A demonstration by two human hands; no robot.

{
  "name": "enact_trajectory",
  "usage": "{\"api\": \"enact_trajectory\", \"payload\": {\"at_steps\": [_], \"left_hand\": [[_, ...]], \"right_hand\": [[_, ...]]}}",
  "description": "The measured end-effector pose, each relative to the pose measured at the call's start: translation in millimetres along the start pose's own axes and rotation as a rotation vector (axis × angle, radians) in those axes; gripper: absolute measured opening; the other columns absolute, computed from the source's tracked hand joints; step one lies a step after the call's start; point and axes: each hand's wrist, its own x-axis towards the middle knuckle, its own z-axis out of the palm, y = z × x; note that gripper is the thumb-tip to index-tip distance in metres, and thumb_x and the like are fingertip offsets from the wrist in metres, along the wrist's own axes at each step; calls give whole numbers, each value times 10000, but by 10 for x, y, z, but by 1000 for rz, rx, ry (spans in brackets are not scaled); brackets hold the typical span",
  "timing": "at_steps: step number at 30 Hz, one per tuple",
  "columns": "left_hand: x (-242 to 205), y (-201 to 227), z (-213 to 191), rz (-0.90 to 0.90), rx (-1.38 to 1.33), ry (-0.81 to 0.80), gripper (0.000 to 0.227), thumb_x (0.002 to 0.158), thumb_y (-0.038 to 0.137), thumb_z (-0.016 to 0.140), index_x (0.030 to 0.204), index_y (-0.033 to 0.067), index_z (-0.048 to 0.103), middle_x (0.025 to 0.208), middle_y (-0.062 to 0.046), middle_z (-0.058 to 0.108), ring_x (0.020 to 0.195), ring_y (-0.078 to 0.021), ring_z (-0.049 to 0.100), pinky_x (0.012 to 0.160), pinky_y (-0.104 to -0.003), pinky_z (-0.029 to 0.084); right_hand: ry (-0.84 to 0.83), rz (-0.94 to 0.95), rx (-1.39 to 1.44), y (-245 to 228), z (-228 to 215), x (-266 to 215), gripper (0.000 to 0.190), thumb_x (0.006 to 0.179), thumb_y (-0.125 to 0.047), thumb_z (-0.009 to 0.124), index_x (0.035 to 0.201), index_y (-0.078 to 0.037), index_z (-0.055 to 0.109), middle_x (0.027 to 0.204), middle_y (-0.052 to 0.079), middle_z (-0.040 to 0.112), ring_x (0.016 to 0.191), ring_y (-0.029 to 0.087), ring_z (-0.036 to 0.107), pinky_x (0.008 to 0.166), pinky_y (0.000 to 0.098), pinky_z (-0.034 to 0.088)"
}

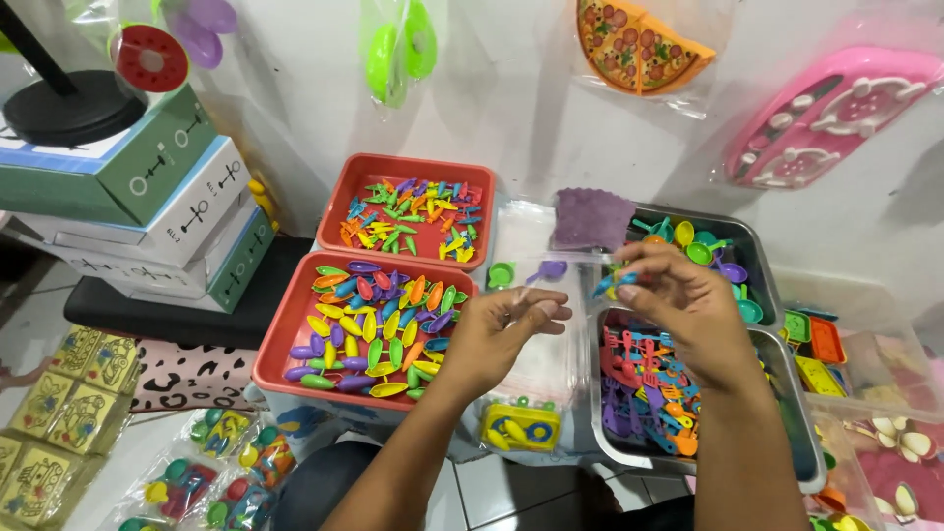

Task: Cleaning small plastic toy pieces with a cloth and sorting them into trays or packing them.

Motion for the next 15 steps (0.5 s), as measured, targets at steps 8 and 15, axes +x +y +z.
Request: {"api": "enact_trajectory", "payload": {"at_steps": [8,15], "left_hand": [[-44,99,79,-10,32,-4,206,950,75,709,1121,-26,764,971,-206,783,902,-223,734,881,-399,619],[-85,200,109,-33,66,-22,201,927,66,737,1104,-17,783,951,-164,794,899,-149,700,885,-351,613]], "right_hand": [[72,-186,-65,-129,53,-6,193,849,19,755,1042,11,736,1317,220,643,1218,283,622,1047,378,501],[58,-146,-92,-143,133,-29,216,777,4,823,987,-17,774,1246,203,680,1168,280,633,1035,406,495]]}}
